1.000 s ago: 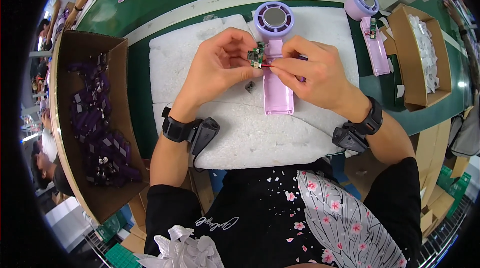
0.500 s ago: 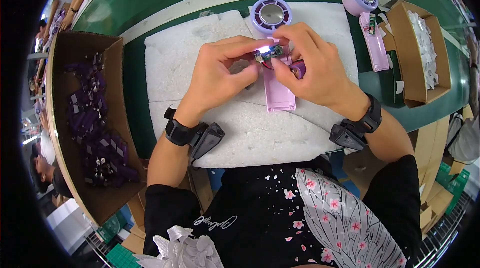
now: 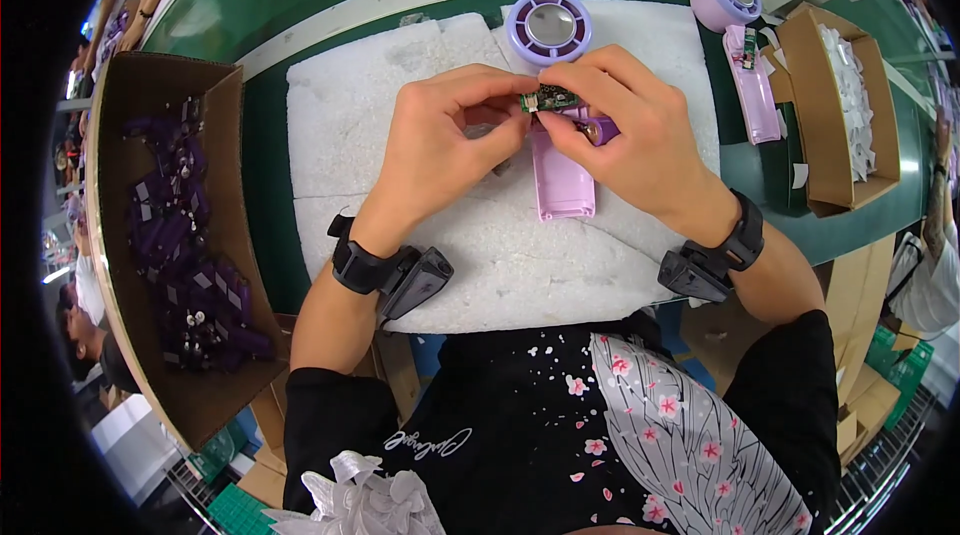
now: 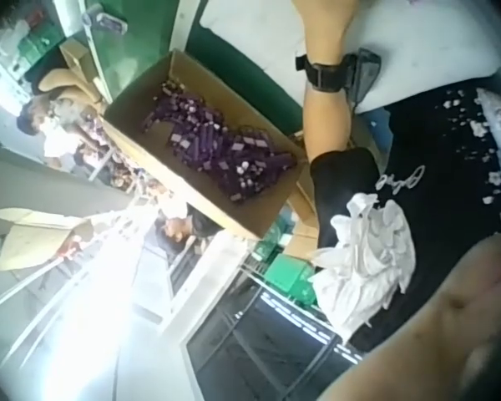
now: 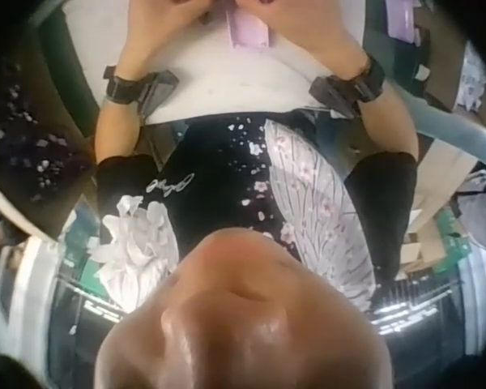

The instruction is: The person assembles a handheld fan by picking up a circuit board and battery, connecting them, and fitting them into the fan housing. They test the fan by pressing the power button before removing the components to repeat the process.

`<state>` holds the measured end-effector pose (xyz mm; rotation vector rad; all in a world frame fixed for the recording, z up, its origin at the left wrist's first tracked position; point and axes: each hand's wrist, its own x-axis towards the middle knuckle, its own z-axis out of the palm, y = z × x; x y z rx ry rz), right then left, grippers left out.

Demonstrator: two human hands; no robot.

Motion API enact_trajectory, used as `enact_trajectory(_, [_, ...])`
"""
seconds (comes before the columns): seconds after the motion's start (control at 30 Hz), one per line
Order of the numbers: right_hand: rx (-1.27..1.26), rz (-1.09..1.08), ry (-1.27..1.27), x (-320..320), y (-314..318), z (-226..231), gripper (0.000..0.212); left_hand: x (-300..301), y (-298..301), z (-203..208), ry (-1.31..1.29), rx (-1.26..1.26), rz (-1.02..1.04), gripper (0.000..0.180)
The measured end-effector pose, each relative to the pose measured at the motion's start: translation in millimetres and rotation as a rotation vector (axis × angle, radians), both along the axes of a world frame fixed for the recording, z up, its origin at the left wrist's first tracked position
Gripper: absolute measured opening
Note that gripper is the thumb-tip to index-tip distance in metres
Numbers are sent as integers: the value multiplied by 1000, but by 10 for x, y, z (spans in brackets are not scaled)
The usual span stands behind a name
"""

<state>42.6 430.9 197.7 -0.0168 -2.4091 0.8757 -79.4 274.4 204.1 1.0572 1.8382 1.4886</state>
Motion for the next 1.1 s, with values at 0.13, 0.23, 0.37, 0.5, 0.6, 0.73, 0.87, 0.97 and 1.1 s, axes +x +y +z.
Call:
enact_trajectory(0.13, [10, -15, 45, -15, 7, -30, 33, -4, 8, -35, 70, 18, 1, 26])
enact_trajectory(0.23, [-18, -29, 44, -10, 10, -11, 32, -8, 16, -42, 80, 21, 0, 25])
enact_trajectory(0.37, [-80, -51, 23, 2, 1, 0, 31, 0, 14, 3, 50, 6, -4, 25])
enact_trajectory(0.5, [-83, -46, 51, -4, 15, -27, 31, 15, 23, 12, 14, -1, 12, 25])
enact_trajectory(0.6, [-91, -39, 49, -6, 21, -37, 31, 18, 19, -12, 9, 0, 30, 25])
enact_trajectory(0.73, [-94, -47, 37, 0, 32, -33, 30, 11, 24, -59, 95, 21, 22, 23])
enact_trajectory(0.87, [-116, -48, 20, -15, 26, 0, 29, 7, 23, -54, 165, 10, 44, 20])
enact_trajectory(0.97, [-117, -61, 14, -20, 22, -3, 29, 19, 22, -22, 224, -13, 45, 20])
enact_trajectory(1.1, [-169, -66, -25, 0, 15, 0, 28, 24, 28, -62, 114, 1, 37, 21])
